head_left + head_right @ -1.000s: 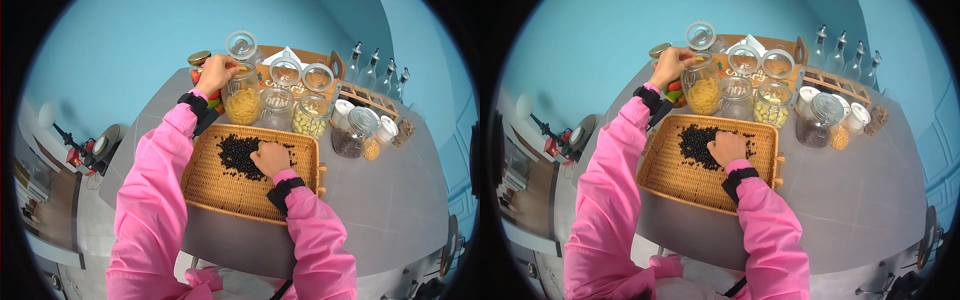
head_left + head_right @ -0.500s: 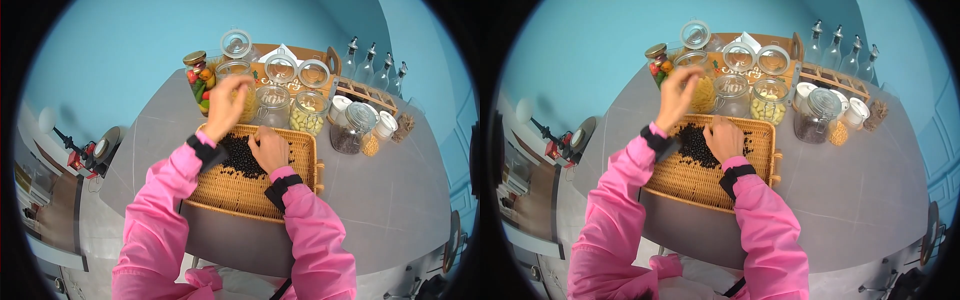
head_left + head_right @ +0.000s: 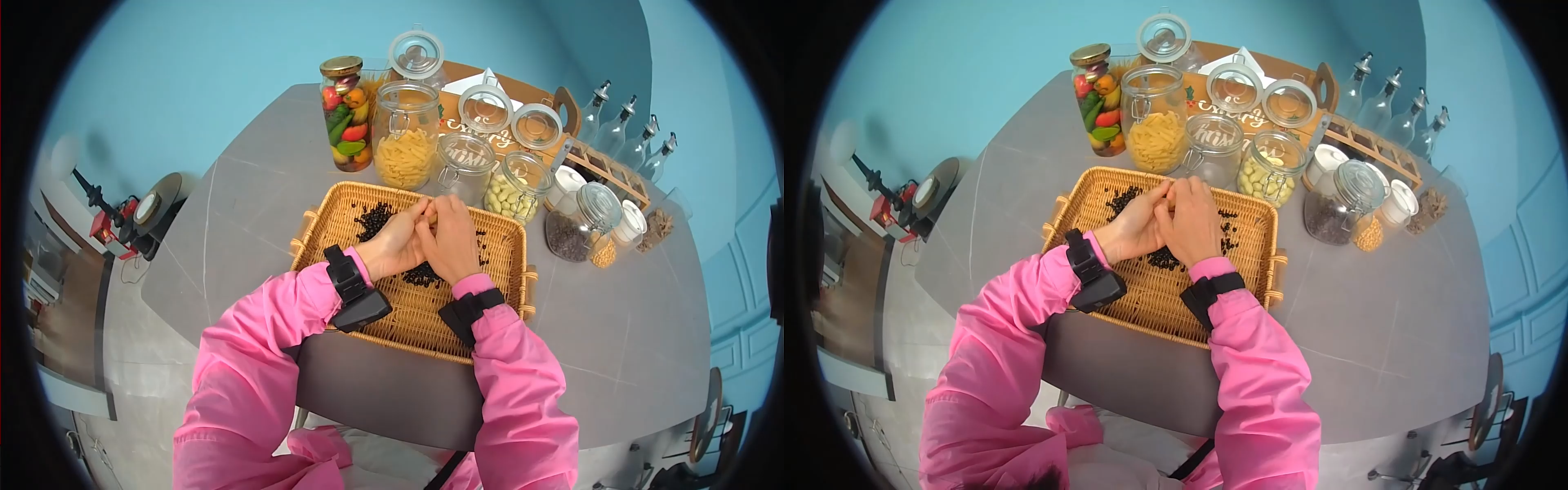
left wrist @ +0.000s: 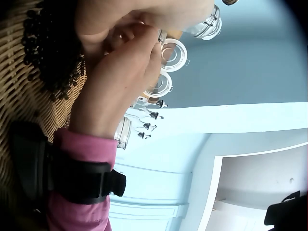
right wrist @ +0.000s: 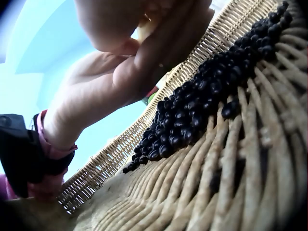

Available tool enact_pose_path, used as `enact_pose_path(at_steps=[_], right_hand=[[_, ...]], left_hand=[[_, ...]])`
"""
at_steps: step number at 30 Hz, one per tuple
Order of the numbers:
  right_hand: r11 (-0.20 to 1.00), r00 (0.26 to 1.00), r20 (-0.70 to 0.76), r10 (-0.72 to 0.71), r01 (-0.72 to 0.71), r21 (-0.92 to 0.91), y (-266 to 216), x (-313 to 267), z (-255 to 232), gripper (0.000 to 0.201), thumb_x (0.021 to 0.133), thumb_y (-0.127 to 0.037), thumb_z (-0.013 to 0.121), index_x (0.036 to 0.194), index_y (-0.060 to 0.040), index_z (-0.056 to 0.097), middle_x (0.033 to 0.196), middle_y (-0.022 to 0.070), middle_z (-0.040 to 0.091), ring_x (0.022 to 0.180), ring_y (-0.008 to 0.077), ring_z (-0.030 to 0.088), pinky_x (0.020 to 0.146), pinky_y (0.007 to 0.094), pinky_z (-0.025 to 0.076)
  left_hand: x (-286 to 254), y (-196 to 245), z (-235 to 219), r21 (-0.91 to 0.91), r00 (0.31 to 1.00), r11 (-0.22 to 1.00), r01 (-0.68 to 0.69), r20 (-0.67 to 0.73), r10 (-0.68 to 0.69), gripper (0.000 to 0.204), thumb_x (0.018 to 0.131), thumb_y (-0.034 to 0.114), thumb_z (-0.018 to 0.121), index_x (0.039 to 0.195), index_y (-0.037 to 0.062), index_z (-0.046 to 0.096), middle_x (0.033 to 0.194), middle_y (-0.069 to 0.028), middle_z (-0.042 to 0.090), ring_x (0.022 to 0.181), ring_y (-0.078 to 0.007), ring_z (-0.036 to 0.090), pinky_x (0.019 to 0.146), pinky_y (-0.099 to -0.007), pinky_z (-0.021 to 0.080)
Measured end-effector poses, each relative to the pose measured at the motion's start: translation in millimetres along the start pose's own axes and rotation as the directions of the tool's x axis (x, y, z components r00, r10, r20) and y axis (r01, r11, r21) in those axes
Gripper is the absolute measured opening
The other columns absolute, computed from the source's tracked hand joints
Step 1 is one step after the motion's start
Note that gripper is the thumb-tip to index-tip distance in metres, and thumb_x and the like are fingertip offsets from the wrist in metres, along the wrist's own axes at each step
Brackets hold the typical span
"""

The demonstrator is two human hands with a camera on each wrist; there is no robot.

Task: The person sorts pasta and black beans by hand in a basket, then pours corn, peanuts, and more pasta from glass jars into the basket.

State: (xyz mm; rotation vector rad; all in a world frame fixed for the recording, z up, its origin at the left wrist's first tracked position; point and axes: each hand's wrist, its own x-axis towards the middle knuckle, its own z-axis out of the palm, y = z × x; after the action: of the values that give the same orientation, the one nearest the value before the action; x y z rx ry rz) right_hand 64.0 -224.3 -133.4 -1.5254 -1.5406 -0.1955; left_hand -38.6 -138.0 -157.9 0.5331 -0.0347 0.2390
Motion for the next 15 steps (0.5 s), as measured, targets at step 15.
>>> enact_pose_path(at_steps=[15], right_hand=[[0.461,0.823,0.120,0.556,-0.425,0.779,29,10,-17,0.024,0.092,-0.016,0.040,0.087,0.0015,0.055,0.090,0.0111,0.061,0.087,0.0201,0.060,0.081,0.0293,0.047]], left_hand=[[-2,4,33,0.174,0.870,0.984,-0.048,-0.477,0.127,0.034,0.099,0.017,0.035,0.112,-0.0119,0.048,0.114,-0.0222,0.055,0.113,-0.0364,0.053,0.101,-0.0377,0.044]])
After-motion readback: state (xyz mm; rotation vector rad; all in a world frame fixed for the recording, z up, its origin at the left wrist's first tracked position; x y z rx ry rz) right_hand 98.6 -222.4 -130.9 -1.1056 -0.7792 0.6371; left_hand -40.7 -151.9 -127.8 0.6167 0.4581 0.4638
